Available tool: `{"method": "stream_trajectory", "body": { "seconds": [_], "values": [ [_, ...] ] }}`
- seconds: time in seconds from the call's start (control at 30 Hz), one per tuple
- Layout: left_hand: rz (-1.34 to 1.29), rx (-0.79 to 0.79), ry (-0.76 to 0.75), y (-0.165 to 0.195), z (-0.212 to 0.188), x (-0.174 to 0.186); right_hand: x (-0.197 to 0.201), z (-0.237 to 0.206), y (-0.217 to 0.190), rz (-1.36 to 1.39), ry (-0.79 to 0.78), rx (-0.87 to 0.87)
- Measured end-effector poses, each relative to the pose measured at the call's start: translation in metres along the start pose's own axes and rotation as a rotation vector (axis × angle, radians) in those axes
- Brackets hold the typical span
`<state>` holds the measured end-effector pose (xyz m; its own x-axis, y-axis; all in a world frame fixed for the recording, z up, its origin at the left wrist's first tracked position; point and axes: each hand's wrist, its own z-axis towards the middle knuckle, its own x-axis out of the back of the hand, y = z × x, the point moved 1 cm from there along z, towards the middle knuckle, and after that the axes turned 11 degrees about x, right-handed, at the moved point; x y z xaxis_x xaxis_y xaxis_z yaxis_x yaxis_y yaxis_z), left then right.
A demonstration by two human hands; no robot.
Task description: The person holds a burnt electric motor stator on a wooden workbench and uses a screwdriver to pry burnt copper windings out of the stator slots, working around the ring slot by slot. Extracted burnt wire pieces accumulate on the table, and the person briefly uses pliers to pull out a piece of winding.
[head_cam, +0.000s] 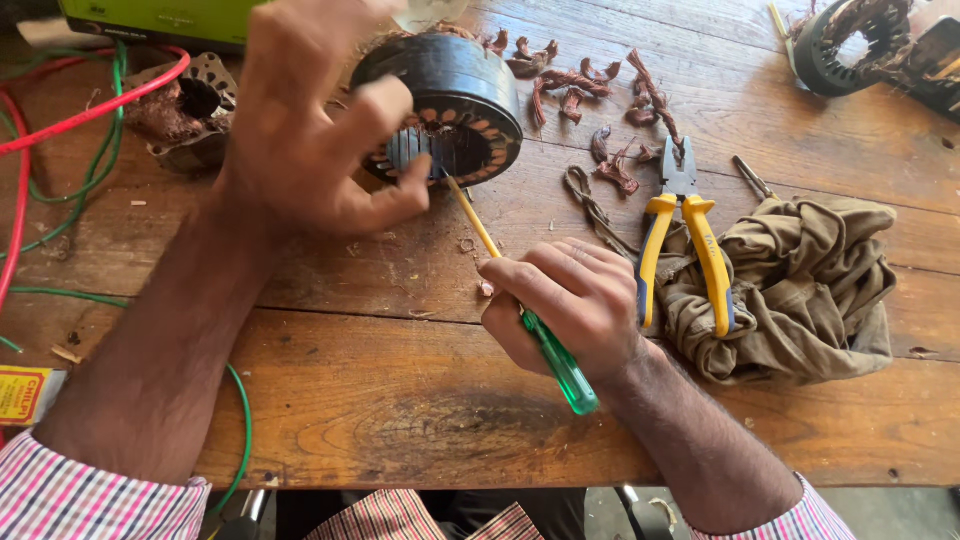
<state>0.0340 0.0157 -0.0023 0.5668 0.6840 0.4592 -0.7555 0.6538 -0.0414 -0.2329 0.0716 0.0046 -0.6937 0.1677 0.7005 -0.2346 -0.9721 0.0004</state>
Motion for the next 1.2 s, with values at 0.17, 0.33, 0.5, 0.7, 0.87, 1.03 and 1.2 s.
{"method": "stream_trajectory", "body": {
  "seconds": [0.17, 0.33, 0.5, 0.7, 0.87, 1.03, 1.2],
  "values": [
    [0.025, -0.094, -0.06, 0.01, 0.002, 0.014, -0.002, 0.003, -0.003, -0.01, -0.012, -0.022],
    [0.265, 0.012, -0.198, 0.028, 0.003, -0.002, 0.001, 0.004, 0.0, -0.004, -0.012, -0.034],
    [0.218, 0.186, -0.259, 0.038, 0.002, -0.022, 0.009, 0.001, 0.006, 0.01, -0.009, -0.052],
    [0.088, 0.229, -0.259, 0.031, -0.002, -0.03, 0.007, -0.003, 0.015, 0.022, -0.005, -0.08],
    [0.164, 0.078, -0.273, 0.022, -0.001, -0.032, -0.002, -0.009, 0.025, 0.14, -0.02, -0.247],
    [0.09, 0.054, -0.297, 0.023, 0.0, -0.042, -0.003, -0.023, 0.04, 0.646, 0.179, -0.744],
    [-0.021, 0.108, -0.321, 0.025, -0.006, -0.04, -0.008, -0.036, 0.064, 1.054, 0.404, -0.936]
  ]
}}
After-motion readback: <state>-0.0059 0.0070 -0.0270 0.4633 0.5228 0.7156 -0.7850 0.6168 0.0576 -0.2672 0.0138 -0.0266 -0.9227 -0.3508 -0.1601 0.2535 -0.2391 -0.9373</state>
